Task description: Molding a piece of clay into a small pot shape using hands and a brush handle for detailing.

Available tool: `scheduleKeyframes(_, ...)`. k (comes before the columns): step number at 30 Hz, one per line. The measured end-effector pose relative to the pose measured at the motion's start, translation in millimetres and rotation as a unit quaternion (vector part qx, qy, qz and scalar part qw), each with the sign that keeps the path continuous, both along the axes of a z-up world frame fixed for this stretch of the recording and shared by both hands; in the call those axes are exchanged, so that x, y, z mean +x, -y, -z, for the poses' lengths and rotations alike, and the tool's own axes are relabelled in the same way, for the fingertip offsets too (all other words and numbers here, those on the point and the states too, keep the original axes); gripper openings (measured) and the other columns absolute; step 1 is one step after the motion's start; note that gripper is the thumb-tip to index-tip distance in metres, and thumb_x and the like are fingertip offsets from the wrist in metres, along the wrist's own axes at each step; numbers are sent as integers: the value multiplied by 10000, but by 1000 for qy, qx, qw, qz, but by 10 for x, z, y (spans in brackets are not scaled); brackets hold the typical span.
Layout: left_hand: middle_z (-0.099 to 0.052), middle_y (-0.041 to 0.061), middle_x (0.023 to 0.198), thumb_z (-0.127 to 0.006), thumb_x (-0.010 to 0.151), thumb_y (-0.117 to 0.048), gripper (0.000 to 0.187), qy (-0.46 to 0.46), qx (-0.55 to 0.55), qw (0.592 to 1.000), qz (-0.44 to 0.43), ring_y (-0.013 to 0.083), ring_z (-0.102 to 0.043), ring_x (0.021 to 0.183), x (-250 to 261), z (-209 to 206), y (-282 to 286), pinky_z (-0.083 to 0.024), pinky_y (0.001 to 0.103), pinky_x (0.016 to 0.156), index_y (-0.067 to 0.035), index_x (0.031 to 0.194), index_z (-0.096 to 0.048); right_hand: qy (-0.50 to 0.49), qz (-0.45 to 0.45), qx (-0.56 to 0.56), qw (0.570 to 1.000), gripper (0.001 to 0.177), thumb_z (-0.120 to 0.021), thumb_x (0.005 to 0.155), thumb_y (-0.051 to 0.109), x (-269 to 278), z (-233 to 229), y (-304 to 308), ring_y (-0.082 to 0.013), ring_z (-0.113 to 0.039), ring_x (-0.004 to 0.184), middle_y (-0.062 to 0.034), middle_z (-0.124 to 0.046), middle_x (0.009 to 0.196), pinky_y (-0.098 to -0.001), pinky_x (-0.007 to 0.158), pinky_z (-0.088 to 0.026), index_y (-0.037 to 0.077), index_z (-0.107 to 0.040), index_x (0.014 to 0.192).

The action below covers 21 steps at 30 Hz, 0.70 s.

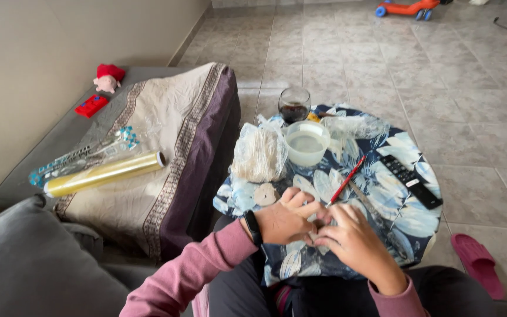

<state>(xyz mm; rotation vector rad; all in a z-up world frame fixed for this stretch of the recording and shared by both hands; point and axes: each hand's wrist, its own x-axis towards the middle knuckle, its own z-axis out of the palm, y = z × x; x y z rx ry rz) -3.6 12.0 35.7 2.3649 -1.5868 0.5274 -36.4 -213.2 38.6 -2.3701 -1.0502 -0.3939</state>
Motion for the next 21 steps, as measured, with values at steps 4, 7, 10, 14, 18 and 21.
scheduleKeyframes(4,-526,42,1154,-728,693,-619,394,154,-14,986,-66,325,-480,1149,-107,-71,32,-382,520,1031,-231,741,-676,100,20,-69,992,202,-789,769,401,-21,-33,85,-322,-558,1147,-43,-592,1081,-506,966,-447,208,-771,829)
scheduleKeyframes(7,-514,13,1227,-815,521,-669,524,127,16,988,-85,310,-466,1177,-207,-122,-38,-366,536,1057,-258,834,-727,95,36,-62,993,358,-832,725,495,-94,-30,75,-296,-552,1150,-34,-604,1120,-512,1002,-436,184,-771,893)
scheduleKeyframes(10,-488,-7,1240,-827,516,-668,537,105,5,987,-120,307,-445,1208,-255,-8,-24,-341,547,1056,-261,849,-714,92,35,-41,994,396,-864,660,481,-66,120,91,-308,-565,1156,-18,-601,1118,-495,958,-466,193,-758,911)
scheduleKeyframes(14,-493,17,1242,-821,589,-620,466,96,-27,986,-134,317,-448,1213,-272,189,86,-331,540,1041,-223,800,-699,67,38,-13,997,349,-869,695,467,-64,224,20,-262,-567,1083,17,-592,1051,-448,912,-470,176,-729,829)
scheduleKeyframes(18,-484,-6,1241,-888,628,-491,386,51,-62,989,-125,292,-445,1165,-310,160,126,-323,509,1019,-190,768,-691,89,14,37,995,253,-853,750,364,-28,284,20,-272,-570,1035,11,-587,990,-452,911,-465,156,-709,758)
scheduleKeyframes(21,-489,-17,1242,-891,665,-432,327,26,-76,990,-117,282,-454,1141,-317,128,148,-319,495,1014,-181,767,-707,98,9,48,994,224,-853,758,327,-12,269,53,-265,-572,1060,15,-601,992,-454,932,-450,151,-716,734)
